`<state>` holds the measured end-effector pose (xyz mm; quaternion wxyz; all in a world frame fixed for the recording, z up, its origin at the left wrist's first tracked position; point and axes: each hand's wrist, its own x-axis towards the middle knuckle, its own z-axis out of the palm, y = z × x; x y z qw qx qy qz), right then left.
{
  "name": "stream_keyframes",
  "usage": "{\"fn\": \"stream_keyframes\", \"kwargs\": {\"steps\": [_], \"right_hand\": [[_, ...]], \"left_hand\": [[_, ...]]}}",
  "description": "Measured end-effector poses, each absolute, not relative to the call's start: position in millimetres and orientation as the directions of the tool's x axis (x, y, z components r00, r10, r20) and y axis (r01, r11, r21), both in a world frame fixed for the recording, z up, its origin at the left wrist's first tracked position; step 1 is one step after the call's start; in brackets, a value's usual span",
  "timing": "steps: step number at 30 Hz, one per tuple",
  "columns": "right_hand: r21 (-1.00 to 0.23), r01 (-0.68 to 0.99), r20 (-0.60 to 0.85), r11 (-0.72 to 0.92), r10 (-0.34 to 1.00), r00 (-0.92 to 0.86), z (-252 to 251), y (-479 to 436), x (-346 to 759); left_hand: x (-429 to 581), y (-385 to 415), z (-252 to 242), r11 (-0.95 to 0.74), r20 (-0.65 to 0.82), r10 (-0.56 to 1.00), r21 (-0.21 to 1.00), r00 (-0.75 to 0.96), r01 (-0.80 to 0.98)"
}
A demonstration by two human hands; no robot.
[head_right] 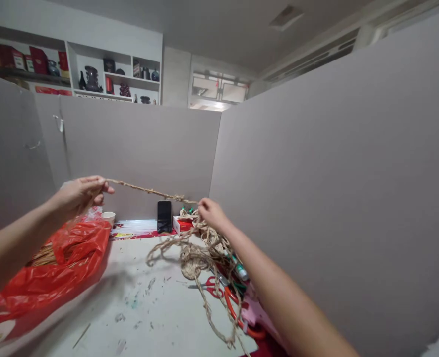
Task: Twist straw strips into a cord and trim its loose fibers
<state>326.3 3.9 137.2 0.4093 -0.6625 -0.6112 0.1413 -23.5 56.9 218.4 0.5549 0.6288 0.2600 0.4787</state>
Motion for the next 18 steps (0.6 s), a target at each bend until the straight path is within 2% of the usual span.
{"fn": "stream_keyframes", "kwargs": {"steps": [3,4,6,10,14,16,18], "right_hand": [[-0.654,0.754,0.45,0.053,0.829,0.332,167.5,-4.0,359.4],[-0.64,0.767,0.475,0.044,0.807,0.35,172.0,-6.4,366.4],[-0.62,0.784,0.484,0.025,0.799,0.357,170.7,-9.9,373.5],[-0.641,0.768,0.391,-0.004,0.859,0.331,137.1,-16.8,358.2],[-0.731,0.679,0.312,0.067,0.918,0.245,88.1,-29.2,301.7],[-0.81,0.581,0.208,0.083,0.966,0.151,62.2,-33.7,265.6],[-0.884,0.467,0.065,0.032,0.996,0.055,36.6,-34.9,233.2]], "left_hand": [[-18.9,68.0,162.5,-0.04,0.123,0.86,0.984,0.496,-0.173],[-13.2,68.7,143.4,0.061,0.034,0.844,0.986,0.535,-0.158],[1.9,66.5,106.8,0.154,-0.058,0.815,0.981,0.576,-0.119],[29.6,58.2,46.4,0.297,-0.194,0.765,0.952,0.614,-0.07],[40.2,50.8,9.2,0.401,-0.275,0.694,0.915,0.665,-0.04],[40.7,45.6,-0.5,0.452,-0.296,0.653,0.891,0.697,-0.045],[40.1,40.5,-5.4,0.505,-0.315,0.601,0.862,0.735,-0.044]]}}
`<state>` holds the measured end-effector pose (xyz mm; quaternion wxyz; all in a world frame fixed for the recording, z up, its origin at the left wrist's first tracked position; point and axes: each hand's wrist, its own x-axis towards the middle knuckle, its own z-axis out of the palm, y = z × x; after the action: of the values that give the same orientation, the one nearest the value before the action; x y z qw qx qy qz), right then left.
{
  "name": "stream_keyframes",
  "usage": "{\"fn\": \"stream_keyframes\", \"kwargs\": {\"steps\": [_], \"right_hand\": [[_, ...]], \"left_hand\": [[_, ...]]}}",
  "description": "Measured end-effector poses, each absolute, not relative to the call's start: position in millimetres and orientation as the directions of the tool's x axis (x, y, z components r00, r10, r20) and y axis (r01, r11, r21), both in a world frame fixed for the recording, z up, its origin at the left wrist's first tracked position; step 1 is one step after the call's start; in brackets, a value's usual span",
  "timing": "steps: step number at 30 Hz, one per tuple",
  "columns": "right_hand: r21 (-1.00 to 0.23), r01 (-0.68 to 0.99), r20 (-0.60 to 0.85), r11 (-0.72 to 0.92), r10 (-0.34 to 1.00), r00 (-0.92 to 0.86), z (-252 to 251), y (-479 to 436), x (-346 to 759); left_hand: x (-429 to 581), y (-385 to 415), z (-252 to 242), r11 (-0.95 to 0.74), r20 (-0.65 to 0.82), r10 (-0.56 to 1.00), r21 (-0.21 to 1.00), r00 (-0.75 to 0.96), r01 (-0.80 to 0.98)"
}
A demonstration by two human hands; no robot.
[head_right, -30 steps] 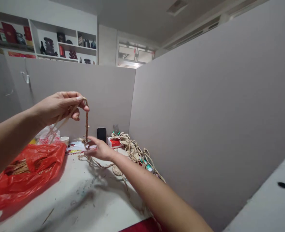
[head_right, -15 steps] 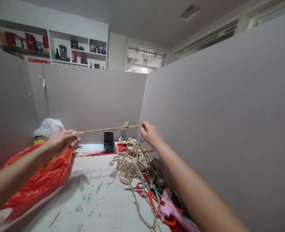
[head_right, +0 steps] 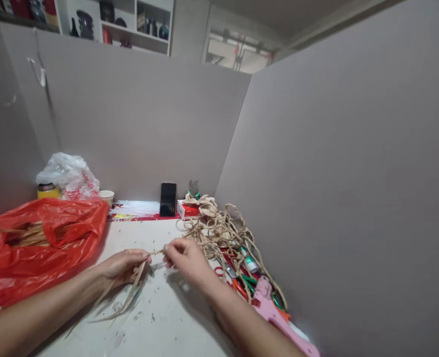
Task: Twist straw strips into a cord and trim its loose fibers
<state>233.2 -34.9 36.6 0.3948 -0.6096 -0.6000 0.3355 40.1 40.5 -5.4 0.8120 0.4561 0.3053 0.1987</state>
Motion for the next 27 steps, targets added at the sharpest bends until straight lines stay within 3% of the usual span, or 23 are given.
{"fn": "stream_keyframes", "kwargs": {"steps": [4,7,9,15,20,24,27], "right_hand": [[-0.956,0.267,-0.132,-0.121,0.991,-0.024,-3.3,-29.7,198.0],[-0.982,0.04,-0.182,-0.185,0.981,0.073,-16.2,-20.1,195.9],[-0.984,-0.012,-0.177,-0.178,0.97,0.167,-17.8,-10.4,201.3],[-0.933,0.344,-0.04,-0.109,0.978,0.204,1.8,20.8,239.7],[-0.744,0.657,0.273,0.117,0.952,0.14,27.2,26.7,263.2],[-0.621,0.746,0.275,0.24,0.958,-0.079,27.8,34.7,255.7],[-0.582,0.77,0.29,0.262,0.951,-0.104,26.8,47.7,244.4]], "left_hand": [[39.4,37.3,-8.2,0.564,-0.312,0.548,0.823,0.776,-0.067],[40.3,39.9,-10.4,0.576,-0.316,0.559,0.813,0.767,-0.086],[41.3,41.3,-12.7,0.573,-0.322,0.583,0.814,0.745,-0.097],[41.3,45.2,-17.7,0.483,-0.296,0.732,0.86,0.613,-0.162],[39.7,52.4,-17.0,0.388,-0.251,0.812,0.906,0.527,-0.168],[41.7,55.0,-22.2,0.306,-0.196,0.839,0.941,0.507,-0.142],[43.2,55.0,-24.5,0.247,-0.16,0.862,0.961,0.482,-0.123]]}}
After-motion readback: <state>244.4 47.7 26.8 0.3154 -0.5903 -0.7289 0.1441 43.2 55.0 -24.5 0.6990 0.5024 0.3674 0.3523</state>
